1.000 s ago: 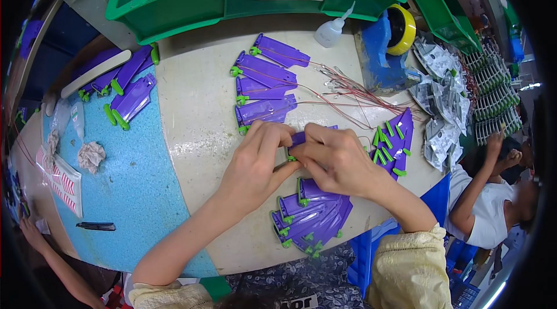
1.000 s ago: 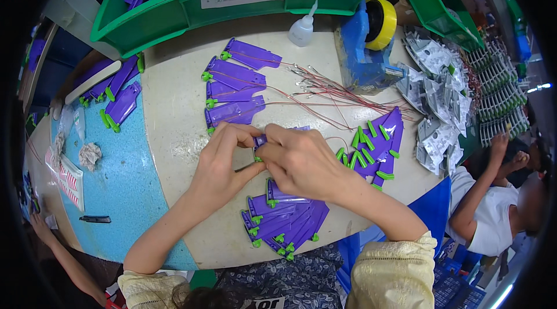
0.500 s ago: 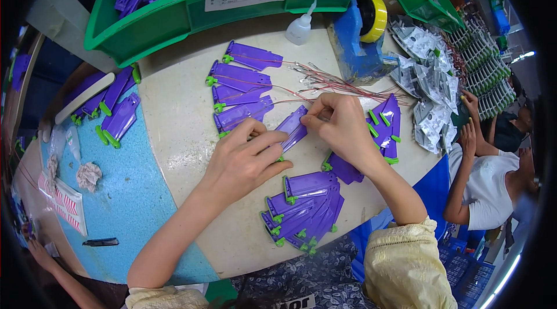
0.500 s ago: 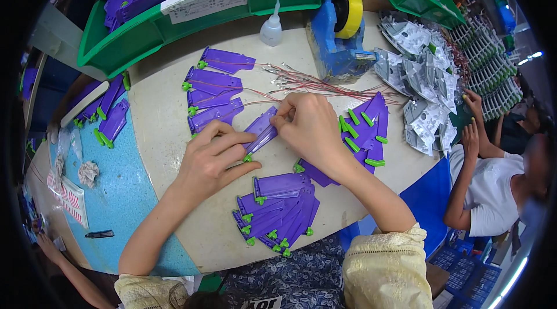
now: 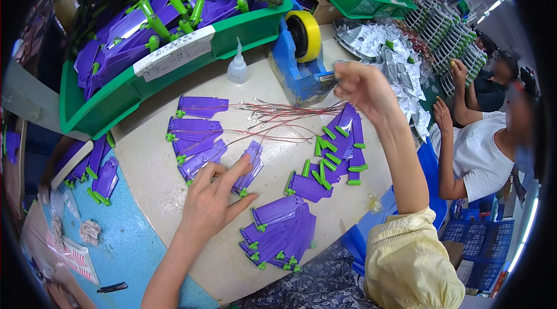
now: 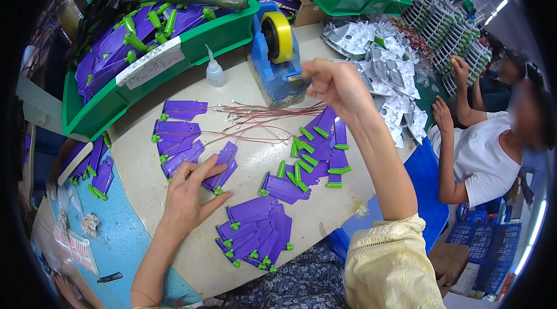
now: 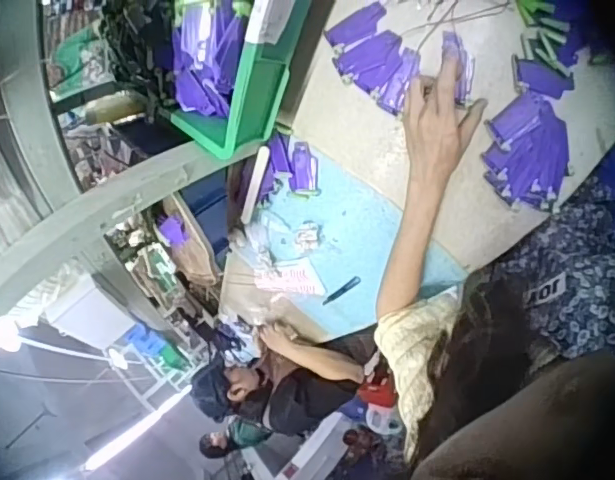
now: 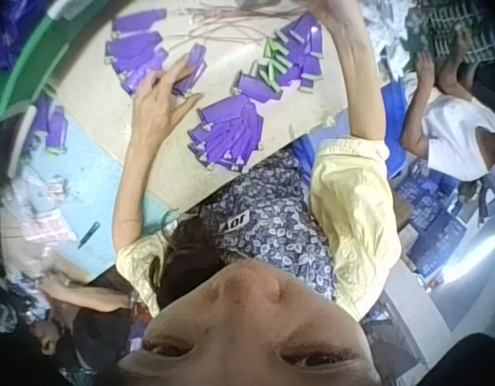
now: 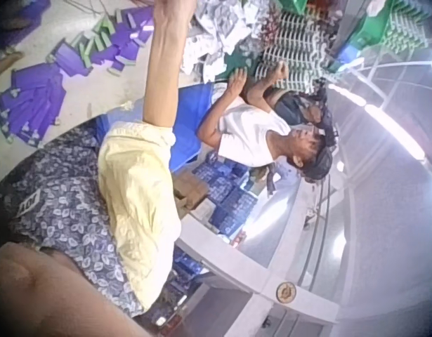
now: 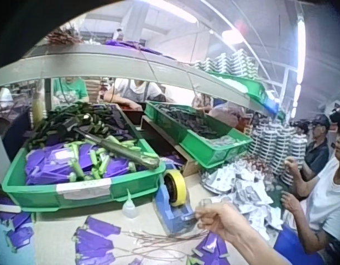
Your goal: The person assembles purple and green plastic components by hand, inserting thin wires into the purple pieces and attaching green caps. They repeatedly pick up parts, align them, and place the assembled units on the table.
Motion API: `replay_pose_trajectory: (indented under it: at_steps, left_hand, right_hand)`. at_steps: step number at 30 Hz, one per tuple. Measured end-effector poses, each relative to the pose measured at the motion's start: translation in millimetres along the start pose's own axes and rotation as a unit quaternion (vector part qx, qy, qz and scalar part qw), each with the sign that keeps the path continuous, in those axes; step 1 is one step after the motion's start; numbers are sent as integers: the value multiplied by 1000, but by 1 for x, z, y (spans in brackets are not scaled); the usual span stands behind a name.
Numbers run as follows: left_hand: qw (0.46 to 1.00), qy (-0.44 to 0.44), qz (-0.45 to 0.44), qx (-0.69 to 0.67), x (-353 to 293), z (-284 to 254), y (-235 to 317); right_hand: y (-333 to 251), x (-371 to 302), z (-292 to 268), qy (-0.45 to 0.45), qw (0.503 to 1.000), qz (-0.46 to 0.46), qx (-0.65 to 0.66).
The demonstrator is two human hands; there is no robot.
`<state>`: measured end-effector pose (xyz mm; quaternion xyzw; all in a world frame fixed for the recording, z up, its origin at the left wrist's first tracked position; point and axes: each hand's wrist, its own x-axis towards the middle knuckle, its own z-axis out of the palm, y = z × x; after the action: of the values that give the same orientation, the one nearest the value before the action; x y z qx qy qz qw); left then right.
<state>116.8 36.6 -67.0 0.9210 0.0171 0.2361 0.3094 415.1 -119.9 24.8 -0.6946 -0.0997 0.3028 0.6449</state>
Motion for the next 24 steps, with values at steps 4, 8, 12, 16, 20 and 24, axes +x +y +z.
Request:
replay_pose_trajectory:
  at_steps: [4,8,12,16,20,24]
  left_hand:
    - [1000,-9,-7,11,0,-4,2]
    - [999,-6,-32,3,-3,-7,1]
    - [995,-34,-85,-42,3,-9,5]
    - [995,-45,-80,-39,-2,-9,4]
    - [996,83,-21,21,-16,7,11]
    - [993,73,-15,87,-18,10,17]
  right_hand:
    - [7,-17,3,-18,978,2,-209]
    - [8,-44,22,-98,964,3,-248]
    - [51,-109,65,-313,935,-5,-165]
    - [83,-100,83,-322,886,-132,-305]
    - [94,-101,87,-294,864,-230,-339]
    - [87,-93,87,-126,807,-365,-447]
